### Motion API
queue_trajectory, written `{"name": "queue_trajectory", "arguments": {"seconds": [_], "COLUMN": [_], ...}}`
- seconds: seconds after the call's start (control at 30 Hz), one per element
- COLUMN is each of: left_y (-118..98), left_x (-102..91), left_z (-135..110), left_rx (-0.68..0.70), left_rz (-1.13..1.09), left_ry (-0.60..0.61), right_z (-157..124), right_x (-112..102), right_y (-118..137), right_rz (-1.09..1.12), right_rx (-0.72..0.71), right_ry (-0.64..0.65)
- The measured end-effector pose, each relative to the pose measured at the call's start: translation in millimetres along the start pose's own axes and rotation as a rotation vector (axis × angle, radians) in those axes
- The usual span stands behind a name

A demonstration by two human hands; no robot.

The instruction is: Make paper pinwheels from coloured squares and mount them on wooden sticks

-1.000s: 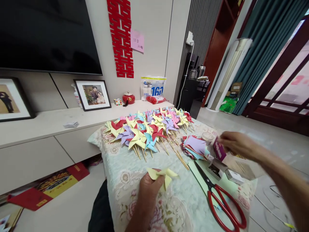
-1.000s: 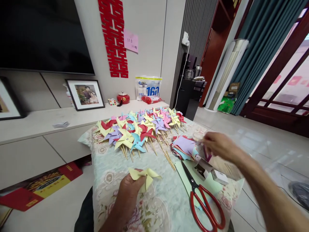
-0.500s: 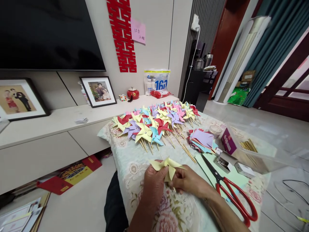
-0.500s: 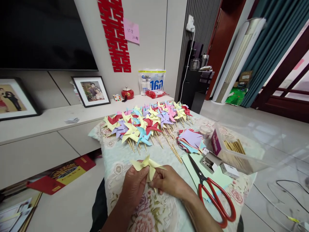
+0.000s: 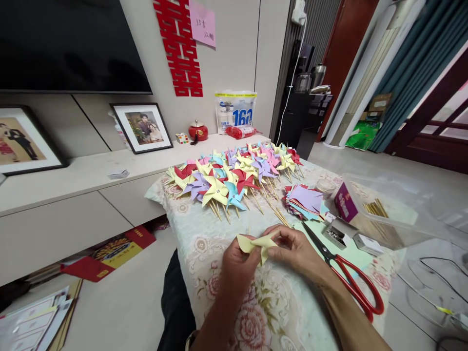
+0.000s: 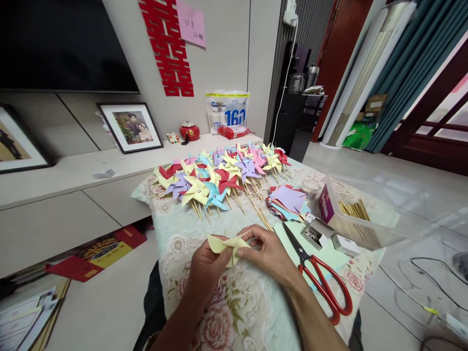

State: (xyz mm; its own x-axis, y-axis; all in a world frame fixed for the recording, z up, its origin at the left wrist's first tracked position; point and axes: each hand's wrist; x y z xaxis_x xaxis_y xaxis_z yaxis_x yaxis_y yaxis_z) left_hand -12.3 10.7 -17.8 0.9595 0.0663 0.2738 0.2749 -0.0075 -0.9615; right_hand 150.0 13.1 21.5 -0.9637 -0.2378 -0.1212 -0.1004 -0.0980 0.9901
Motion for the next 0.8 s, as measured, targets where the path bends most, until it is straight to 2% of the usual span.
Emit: {"name": "queue_trajectory", "arguments": {"seconds": [0.2,0.37,0.47,0.53,0.67,0.73,0.8], "left_y": [2,-2,-4,-7,-15,-20,-24], "left_x": [0.9,1.4,0.5,-1.1,-6.2,-8.3,-9.4], "left_z": [-5,-7,-8,-8,-3,0,2], "left_rx": [0.137,0.13,0.094,0.038,-0.028,-0.031,-0.045], "left_rz": [0.168,0.135,0.094,0.037,-0.207,-0.353,-0.438], "left_ry": [0.061,0.088,0.109,0.131,0.127,0.11,0.099], "right_z": [0,-3,-4,-5,-8,-11,-13], "right_x": [2,3,2,-1,-10,-12,-11], "right_y": [-1,5,6,5,4,3,3], "right_rz": [-0.115,-0.205,-0.196,-0.106,0.268,0.409,0.454], "right_rx": [-0.046,-0.216,-0.258,-0.218,-0.069,-0.012,0.018], "right_ry": [-0.025,0.006,0.001,-0.018,-0.032,0.02,0.093]}}
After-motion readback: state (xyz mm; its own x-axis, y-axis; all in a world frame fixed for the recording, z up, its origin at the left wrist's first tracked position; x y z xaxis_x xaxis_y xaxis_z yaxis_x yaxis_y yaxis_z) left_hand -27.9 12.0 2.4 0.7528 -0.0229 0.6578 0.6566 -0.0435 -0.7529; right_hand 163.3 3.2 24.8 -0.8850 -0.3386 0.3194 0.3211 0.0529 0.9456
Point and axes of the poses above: each hand's wrist, its own z-axis towards the middle knuckle, its own x-axis out of the palm, y = z × x, and after that the axes turned 2 degrees about z, right-handed
